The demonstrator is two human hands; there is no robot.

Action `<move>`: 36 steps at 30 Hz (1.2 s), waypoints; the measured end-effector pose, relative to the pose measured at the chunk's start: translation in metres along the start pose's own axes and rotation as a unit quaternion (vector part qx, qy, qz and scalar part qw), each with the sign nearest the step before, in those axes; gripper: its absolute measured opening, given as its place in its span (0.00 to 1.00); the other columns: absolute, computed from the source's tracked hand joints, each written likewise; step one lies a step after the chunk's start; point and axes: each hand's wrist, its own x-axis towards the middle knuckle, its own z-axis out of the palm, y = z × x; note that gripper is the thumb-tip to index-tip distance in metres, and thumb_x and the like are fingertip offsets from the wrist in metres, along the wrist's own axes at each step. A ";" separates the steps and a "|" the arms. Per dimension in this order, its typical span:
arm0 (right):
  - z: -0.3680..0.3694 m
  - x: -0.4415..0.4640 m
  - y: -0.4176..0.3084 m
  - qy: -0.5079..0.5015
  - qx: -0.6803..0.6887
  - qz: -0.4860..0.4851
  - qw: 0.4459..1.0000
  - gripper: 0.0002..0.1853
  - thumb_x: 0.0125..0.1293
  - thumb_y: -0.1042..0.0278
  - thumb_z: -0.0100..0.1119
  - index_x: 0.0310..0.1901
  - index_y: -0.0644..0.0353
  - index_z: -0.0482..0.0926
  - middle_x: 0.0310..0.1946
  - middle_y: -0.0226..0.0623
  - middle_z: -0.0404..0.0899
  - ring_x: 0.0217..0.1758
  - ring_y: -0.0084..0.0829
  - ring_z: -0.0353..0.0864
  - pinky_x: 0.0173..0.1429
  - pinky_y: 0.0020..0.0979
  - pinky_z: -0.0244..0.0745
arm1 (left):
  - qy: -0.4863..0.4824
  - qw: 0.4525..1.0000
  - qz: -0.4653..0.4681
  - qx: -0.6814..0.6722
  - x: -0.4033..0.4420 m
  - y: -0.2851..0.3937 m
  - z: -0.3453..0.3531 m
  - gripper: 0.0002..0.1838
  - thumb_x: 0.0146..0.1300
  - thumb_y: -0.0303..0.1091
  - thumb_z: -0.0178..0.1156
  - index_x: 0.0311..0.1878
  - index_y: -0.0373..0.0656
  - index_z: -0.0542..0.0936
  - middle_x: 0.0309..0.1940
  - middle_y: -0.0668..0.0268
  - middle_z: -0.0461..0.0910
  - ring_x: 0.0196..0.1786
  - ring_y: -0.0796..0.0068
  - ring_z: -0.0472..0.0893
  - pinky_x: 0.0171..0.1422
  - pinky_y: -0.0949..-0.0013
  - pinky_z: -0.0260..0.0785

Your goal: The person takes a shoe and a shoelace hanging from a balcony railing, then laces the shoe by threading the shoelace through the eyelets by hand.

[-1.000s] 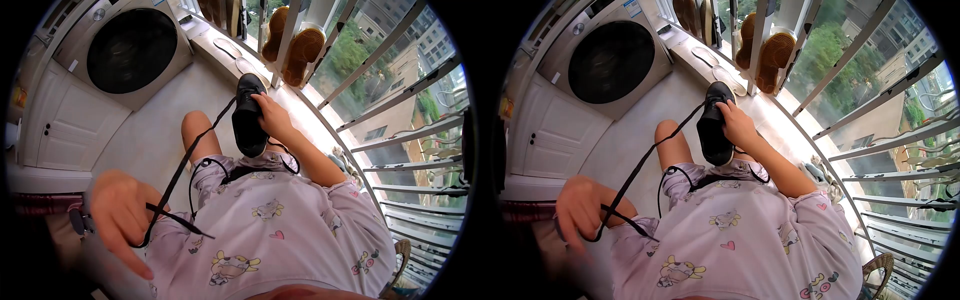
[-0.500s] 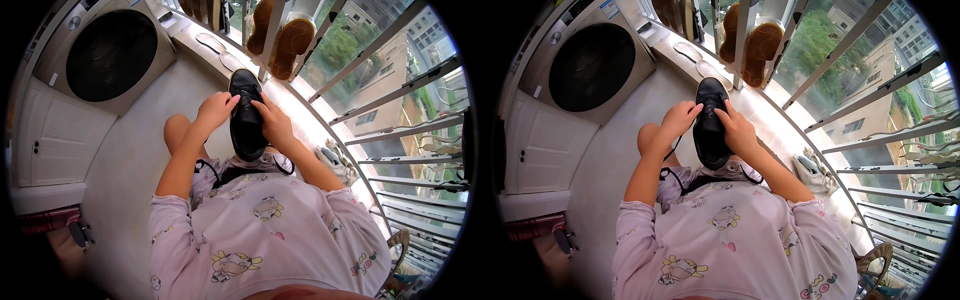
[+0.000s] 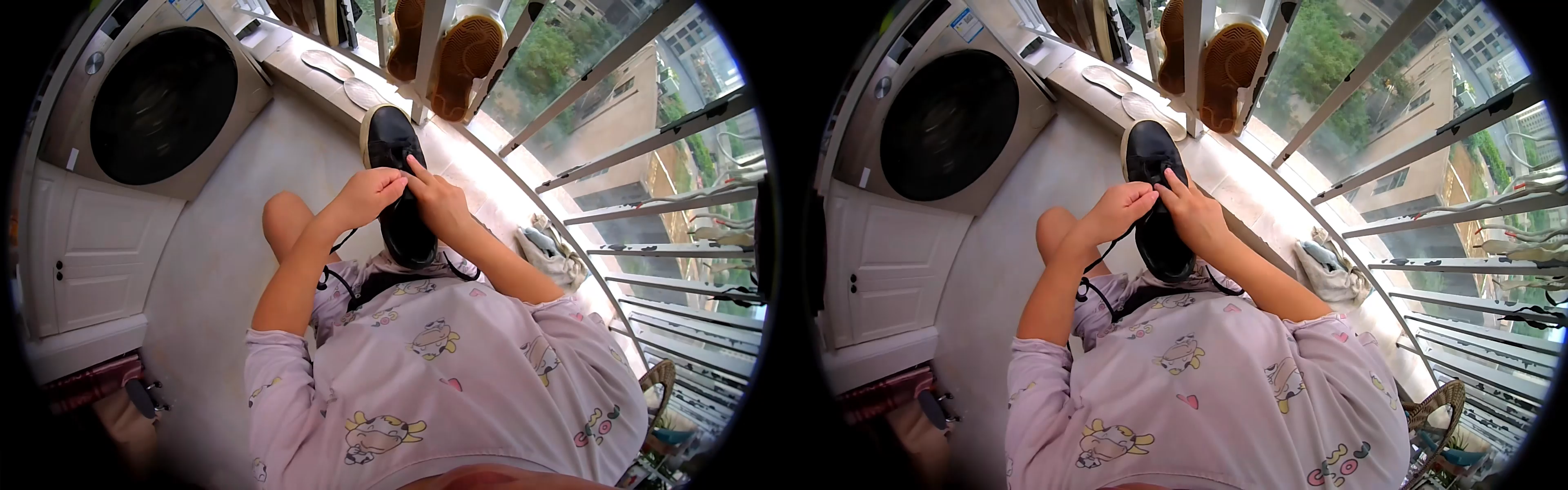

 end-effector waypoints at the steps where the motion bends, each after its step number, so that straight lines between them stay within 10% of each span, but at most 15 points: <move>1: 0.004 0.000 0.002 0.005 0.002 0.004 1.000 0.20 0.54 0.76 0.55 0.51 0.51 0.78 0.58 0.40 0.73 0.57 0.39 0.77 0.44 0.33 0.79 | -0.004 1.000 0.006 0.009 0.000 0.002 -0.001 0.15 0.68 0.38 0.51 0.30 0.36 0.72 0.20 0.64 0.69 0.25 0.75 0.66 0.32 0.70 0.62; 13: -0.045 0.018 0.015 -0.091 0.169 0.103 0.976 0.33 0.52 0.73 0.61 0.63 0.48 0.66 0.54 0.41 0.76 0.48 0.43 0.79 0.52 0.37 0.74 | -0.010 0.954 -0.157 -0.256 -0.036 0.005 -0.017 0.10 0.70 0.38 0.52 0.33 0.44 0.72 0.22 0.73 0.70 0.27 0.82 0.71 0.40 0.75 0.67; 21: -0.052 -0.033 0.017 -0.167 0.375 0.320 0.854 0.38 0.58 0.68 0.63 0.68 0.54 0.54 0.36 0.49 0.81 0.29 0.41 0.82 0.38 0.35 0.76 | -0.035 0.975 -0.194 0.103 -0.099 0.111 -0.049 0.10 0.67 0.35 0.55 0.35 0.38 0.76 0.21 0.67 0.74 0.22 0.82 0.73 0.28 0.74 0.65; 24: -0.060 -0.041 0.028 -0.188 0.271 0.280 0.902 0.26 0.61 0.65 0.62 0.59 0.58 0.66 0.23 0.42 0.81 0.23 0.34 0.80 0.34 0.33 0.75 | 0.000 0.989 -0.151 0.006 -0.119 0.134 -0.059 0.08 0.65 0.34 0.55 0.40 0.38 0.78 0.23 0.62 0.76 0.21 0.78 0.73 0.27 0.72 0.65; 29: -0.138 -0.015 0.053 -0.388 0.121 0.156 0.900 0.12 0.64 0.62 0.60 0.31 0.64 0.77 0.16 0.31 0.73 0.19 0.21 0.70 0.26 0.25 0.63 | 0.044 0.962 0.004 0.268 -0.125 0.173 -0.072 0.12 0.65 0.29 0.53 0.51 0.42 0.78 0.18 0.72 0.72 0.21 0.85 0.68 0.25 0.77 0.59; 33: -0.239 0.027 0.040 -0.391 0.386 0.124 0.826 0.13 0.68 0.64 0.55 0.28 0.61 0.76 0.15 0.21 0.65 0.16 0.12 0.60 0.19 0.18 0.54 | 0.040 0.949 0.037 0.311 -0.092 0.196 -0.083 0.13 0.65 0.28 0.52 0.52 0.41 0.77 0.19 0.73 0.73 0.20 0.85 0.67 0.25 0.79 0.59; 36: -0.286 0.060 0.015 -0.310 0.424 0.054 0.849 0.14 0.70 0.64 0.52 0.27 0.60 0.74 0.14 0.19 0.61 0.15 0.09 0.55 0.16 0.16 0.46 | -0.002 0.995 -0.041 0.091 -0.061 0.238 -0.094 0.12 0.65 0.29 0.53 0.51 0.43 0.77 0.19 0.73 0.71 0.15 0.89 0.65 0.21 0.83 0.56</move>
